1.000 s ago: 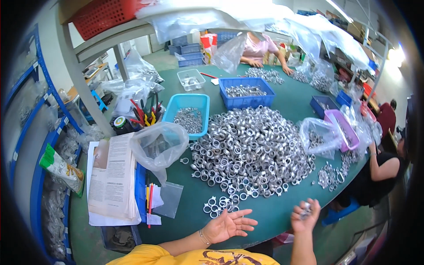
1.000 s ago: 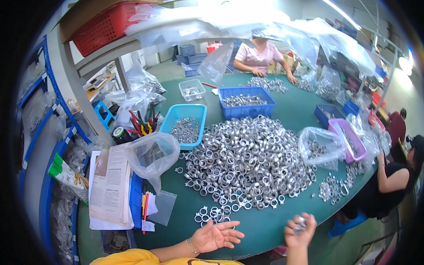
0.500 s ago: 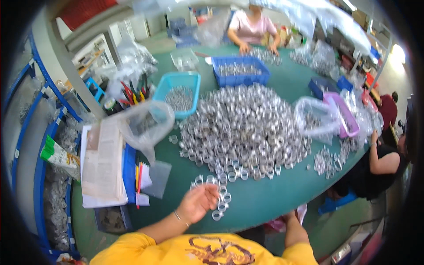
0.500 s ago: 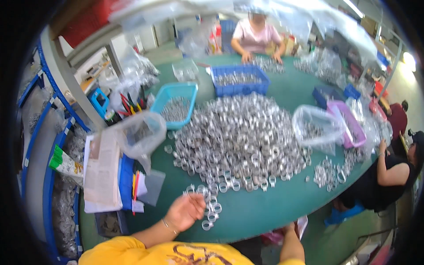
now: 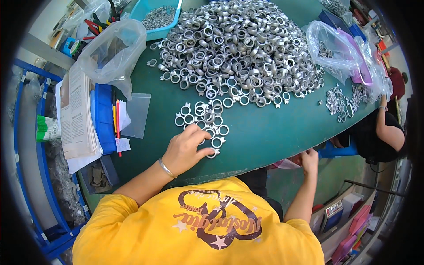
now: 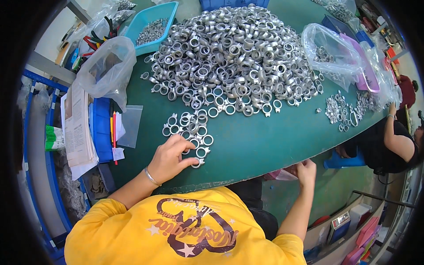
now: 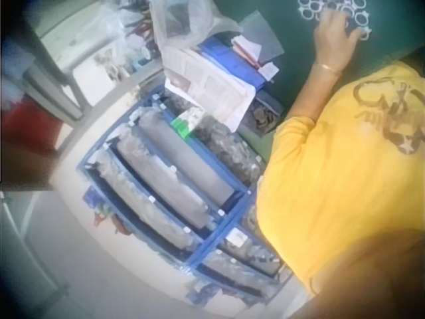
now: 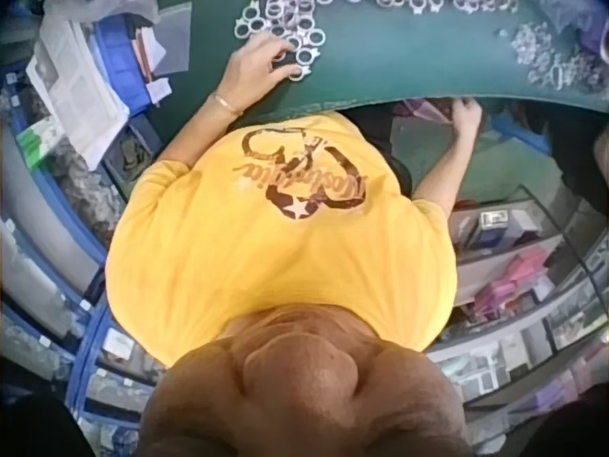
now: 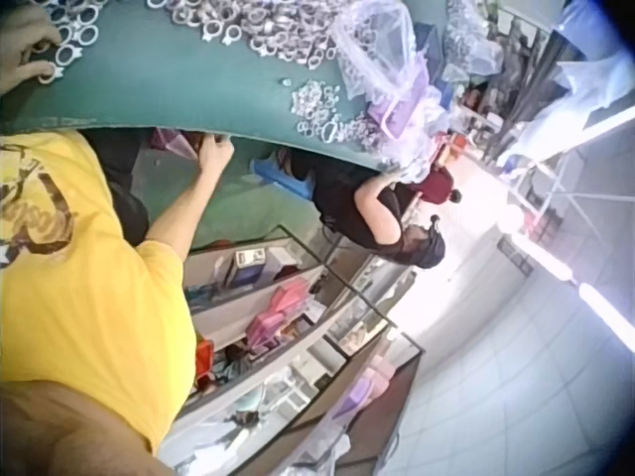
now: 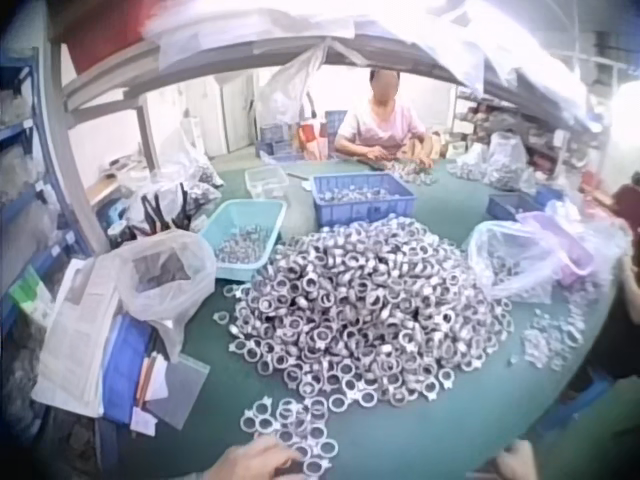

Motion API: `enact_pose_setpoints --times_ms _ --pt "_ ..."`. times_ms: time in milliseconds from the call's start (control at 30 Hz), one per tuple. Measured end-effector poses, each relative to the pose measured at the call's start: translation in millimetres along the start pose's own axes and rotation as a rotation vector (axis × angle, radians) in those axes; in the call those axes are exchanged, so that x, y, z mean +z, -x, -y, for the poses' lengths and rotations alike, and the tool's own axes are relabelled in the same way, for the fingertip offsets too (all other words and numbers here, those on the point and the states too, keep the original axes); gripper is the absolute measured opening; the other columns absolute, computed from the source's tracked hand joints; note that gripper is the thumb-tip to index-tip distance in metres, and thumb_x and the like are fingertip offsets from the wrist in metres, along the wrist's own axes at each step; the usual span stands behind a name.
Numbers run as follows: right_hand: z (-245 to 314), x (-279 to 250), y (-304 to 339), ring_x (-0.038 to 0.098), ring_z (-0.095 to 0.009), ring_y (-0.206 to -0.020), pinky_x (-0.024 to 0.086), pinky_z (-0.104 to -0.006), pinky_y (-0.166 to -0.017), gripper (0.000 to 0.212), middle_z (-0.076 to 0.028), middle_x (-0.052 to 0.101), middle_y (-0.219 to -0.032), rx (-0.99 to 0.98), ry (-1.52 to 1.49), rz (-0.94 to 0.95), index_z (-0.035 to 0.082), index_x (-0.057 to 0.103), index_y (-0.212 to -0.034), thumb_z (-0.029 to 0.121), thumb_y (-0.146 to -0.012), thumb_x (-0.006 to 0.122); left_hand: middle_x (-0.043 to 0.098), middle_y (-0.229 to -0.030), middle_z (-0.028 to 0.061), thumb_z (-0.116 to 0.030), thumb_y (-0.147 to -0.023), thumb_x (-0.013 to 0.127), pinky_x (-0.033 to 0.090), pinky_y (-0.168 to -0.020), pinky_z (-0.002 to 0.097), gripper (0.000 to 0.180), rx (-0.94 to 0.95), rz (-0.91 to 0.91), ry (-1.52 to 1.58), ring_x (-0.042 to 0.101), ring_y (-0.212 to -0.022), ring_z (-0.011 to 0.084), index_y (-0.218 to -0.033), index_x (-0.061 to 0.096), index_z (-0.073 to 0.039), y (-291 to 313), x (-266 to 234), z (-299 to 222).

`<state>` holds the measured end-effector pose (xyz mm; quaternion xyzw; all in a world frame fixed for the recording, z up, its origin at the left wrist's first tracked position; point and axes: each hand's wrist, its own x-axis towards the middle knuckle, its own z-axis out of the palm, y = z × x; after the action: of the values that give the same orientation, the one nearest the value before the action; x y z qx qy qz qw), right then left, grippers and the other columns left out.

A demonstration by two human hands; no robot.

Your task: The person fits small metal rings and pins together by hand while working at a factory assembly table.

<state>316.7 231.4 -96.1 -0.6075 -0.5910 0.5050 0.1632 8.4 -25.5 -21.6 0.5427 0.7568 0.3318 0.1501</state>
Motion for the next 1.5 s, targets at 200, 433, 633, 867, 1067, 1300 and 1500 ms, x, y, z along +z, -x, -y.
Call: enact_pose_setpoints --times_ms 200,433,633,867,1067,1300,1500 --pt "104 44 73 0.055 -0.015 -0.063 0.044 -0.0259 -0.056 0.008 -0.005 0.057 -0.069 -0.796 0.178 0.252 0.001 0.062 -0.079 -0.002 -0.073 0.064 0.054 -0.074 0.0069 -0.013 -0.071 0.073 0.046 -0.055 0.0258 0.018 0.058 -0.082 -0.009 0.057 -0.060 0.0188 -0.082 0.061 -0.004 -30 19 8" --pt "137 144 46 0.053 -0.028 -0.082 0.045 -0.0354 -0.071 0.021 -0.011 0.055 -0.087 -1.202 0.517 0.174 0.005 0.063 -0.089 -0.004 -0.073 0.055 0.055 -0.075 0.0018 -0.004 -0.076 0.067 0.043 -0.054 0.0178 0.008 -0.132 -0.161 0.387 0.052 -0.059 0.0058 -0.082 0.062 -0.001 -41 9 -14" --pt "130 138 62 0.056 -0.020 -0.072 0.045 -0.0273 -0.062 0.010 -0.008 0.054 -0.083 -0.753 0.000 0.501 0.000 0.058 -0.084 0.003 -0.077 0.064 0.059 -0.083 0.0025 -0.002 -0.082 0.061 0.046 -0.055 0.0166 0.009 -0.374 -0.136 0.895 0.056 -0.065 0.0055 -0.091 0.060 0.000 -20 25 -21" --pt "111 135 84 0.055 -0.010 -0.079 0.046 -0.0206 -0.065 0.007 -0.004 0.053 -0.095 -0.559 -0.354 0.779 0.000 0.056 -0.088 0.001 -0.083 0.060 0.058 -0.086 0.0037 -0.003 -0.084 0.059 0.048 -0.058 0.0182 0.009 -0.297 -0.058 0.991 0.058 -0.067 0.0078 -0.092 0.062 0.001 -17 28 -18" --pt "115 136 86 0.060 -0.021 -0.086 0.048 -0.0261 -0.073 0.011 -0.012 0.060 -0.101 -0.972 -0.111 0.570 0.001 0.059 -0.083 -0.004 -0.074 0.064 0.057 -0.085 0.0043 -0.002 -0.085 0.058 0.047 -0.059 0.0179 0.007 -0.232 -0.027 0.952 0.057 -0.066 0.0080 -0.089 0.062 0.002 -13 27 -17" --pt "114 141 86 0.061 -0.024 -0.085 0.050 -0.0284 -0.072 0.016 -0.014 0.061 -0.101 -1.109 -0.062 0.507 0.001 0.060 -0.083 -0.006 -0.070 0.066 0.056 -0.081 0.0043 0.000 -0.082 0.060 0.046 -0.055 0.0179 0.005 -0.204 -0.031 0.933 0.058 -0.062 0.0086 -0.085 0.062 0.003 -11 27 -16" --pt "113 141 85 0.062 -0.025 -0.083 0.051 -0.0284 -0.071 0.015 -0.014 0.061 -0.101 -1.175 -0.041 0.474 0.000 0.060 -0.083 -0.007 -0.070 0.066 0.055 -0.084 0.0045 0.000 -0.084 0.058 0.047 -0.058 0.0182 0.006 -0.179 0.003 0.925 0.057 -0.065 0.0087 -0.087 0.062 0.003 -10 27 -15"
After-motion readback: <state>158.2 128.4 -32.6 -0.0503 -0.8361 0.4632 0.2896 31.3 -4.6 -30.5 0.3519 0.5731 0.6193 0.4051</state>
